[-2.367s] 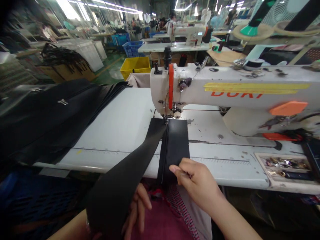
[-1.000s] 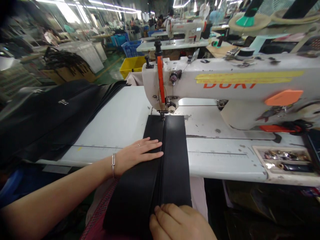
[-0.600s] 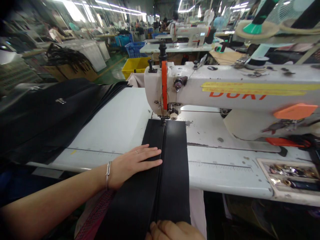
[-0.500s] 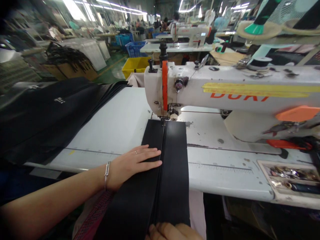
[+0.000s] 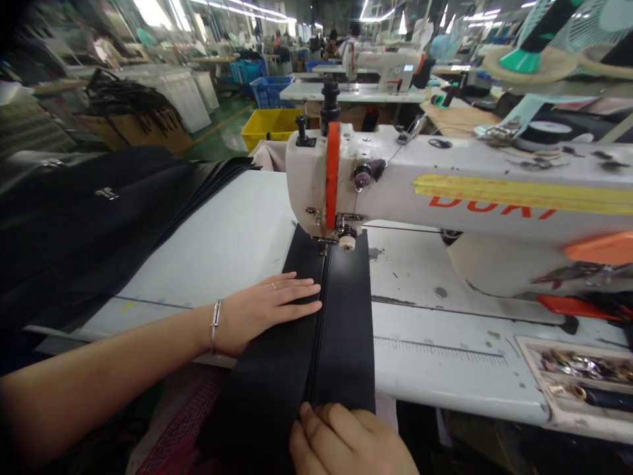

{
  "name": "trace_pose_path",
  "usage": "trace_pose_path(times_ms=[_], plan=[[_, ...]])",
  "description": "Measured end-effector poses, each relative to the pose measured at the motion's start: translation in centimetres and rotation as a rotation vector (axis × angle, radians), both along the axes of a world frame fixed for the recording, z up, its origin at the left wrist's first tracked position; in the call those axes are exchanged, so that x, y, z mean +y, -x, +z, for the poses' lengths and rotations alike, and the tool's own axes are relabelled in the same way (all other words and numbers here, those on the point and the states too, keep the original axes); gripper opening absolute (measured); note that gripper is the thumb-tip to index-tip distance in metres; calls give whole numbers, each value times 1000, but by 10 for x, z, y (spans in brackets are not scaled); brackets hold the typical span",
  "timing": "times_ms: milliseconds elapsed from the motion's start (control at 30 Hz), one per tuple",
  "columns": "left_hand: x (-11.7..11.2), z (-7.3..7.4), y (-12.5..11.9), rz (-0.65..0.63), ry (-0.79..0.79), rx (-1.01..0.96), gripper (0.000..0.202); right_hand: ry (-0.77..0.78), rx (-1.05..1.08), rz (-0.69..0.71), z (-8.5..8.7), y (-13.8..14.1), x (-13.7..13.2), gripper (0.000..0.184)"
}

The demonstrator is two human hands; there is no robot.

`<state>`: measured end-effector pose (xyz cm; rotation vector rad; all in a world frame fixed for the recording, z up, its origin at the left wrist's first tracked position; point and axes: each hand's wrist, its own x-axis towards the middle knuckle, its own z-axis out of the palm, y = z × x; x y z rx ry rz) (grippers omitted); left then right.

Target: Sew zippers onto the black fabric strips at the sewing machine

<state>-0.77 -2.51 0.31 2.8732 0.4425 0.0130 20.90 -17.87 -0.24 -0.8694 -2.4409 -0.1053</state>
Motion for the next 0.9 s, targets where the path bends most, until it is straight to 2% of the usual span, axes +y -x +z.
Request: trace_pose_path(times_ms=[133, 333, 433, 600, 900], plan=[[9, 1, -1, -17, 5, -12, 85, 30, -33, 8, 1, -5, 9, 33], [19, -1, -1, -35, -4, -1, 93, 38, -65, 7, 4, -9, 22, 34], [22, -1, -2, -34, -17, 7, 93, 61, -55, -7, -1, -11, 27, 29], [25, 1, -3, -21, -45, 46, 93, 106, -23, -35, -12, -14, 32, 30], [26, -1, -5, 15, -68, 48, 91, 142, -78, -42, -14, -18, 33, 32]])
